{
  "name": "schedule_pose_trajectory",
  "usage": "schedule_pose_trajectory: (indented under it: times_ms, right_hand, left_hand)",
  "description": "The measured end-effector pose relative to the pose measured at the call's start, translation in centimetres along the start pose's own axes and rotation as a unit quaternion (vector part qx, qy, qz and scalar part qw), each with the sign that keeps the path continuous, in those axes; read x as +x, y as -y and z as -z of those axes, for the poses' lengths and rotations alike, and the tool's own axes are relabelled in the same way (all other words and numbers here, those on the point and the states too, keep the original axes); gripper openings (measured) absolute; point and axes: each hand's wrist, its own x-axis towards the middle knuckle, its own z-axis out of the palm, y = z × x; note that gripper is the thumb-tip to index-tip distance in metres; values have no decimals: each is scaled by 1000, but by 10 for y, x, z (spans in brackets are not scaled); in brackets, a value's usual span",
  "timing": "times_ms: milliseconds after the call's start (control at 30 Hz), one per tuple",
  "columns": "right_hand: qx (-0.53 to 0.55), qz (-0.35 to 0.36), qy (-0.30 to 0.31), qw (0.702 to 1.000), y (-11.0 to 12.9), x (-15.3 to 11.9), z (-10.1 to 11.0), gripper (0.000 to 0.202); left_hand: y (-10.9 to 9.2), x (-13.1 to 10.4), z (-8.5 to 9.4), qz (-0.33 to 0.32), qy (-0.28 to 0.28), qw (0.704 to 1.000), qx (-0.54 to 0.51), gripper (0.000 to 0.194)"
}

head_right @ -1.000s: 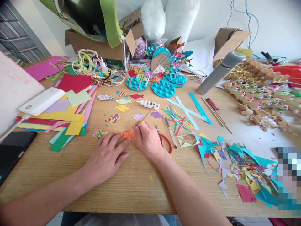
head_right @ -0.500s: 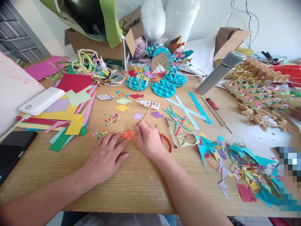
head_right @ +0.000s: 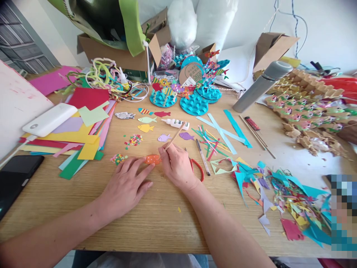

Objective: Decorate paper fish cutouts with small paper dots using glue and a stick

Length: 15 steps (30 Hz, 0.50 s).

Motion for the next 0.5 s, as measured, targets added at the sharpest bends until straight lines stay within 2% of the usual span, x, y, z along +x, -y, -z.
schedule_pose_trajectory:
  times_ms: [233, 400, 500]
  right_hand:
    - [-3, 29, -10, 1000, -2, 0, -3, 26]
    - [-9, 19, 3, 1000, -4, 0, -5, 25]
    - [-3, 21, -18, 1000, -3, 0, -3, 24]
  left_hand:
    - [0, -1, 1, -3, 0, 1000, 3, 44]
    - [0, 0, 1, -1, 2, 1000, 3, 44]
    - [0, 0, 0, -1, 3, 1000, 0, 44]
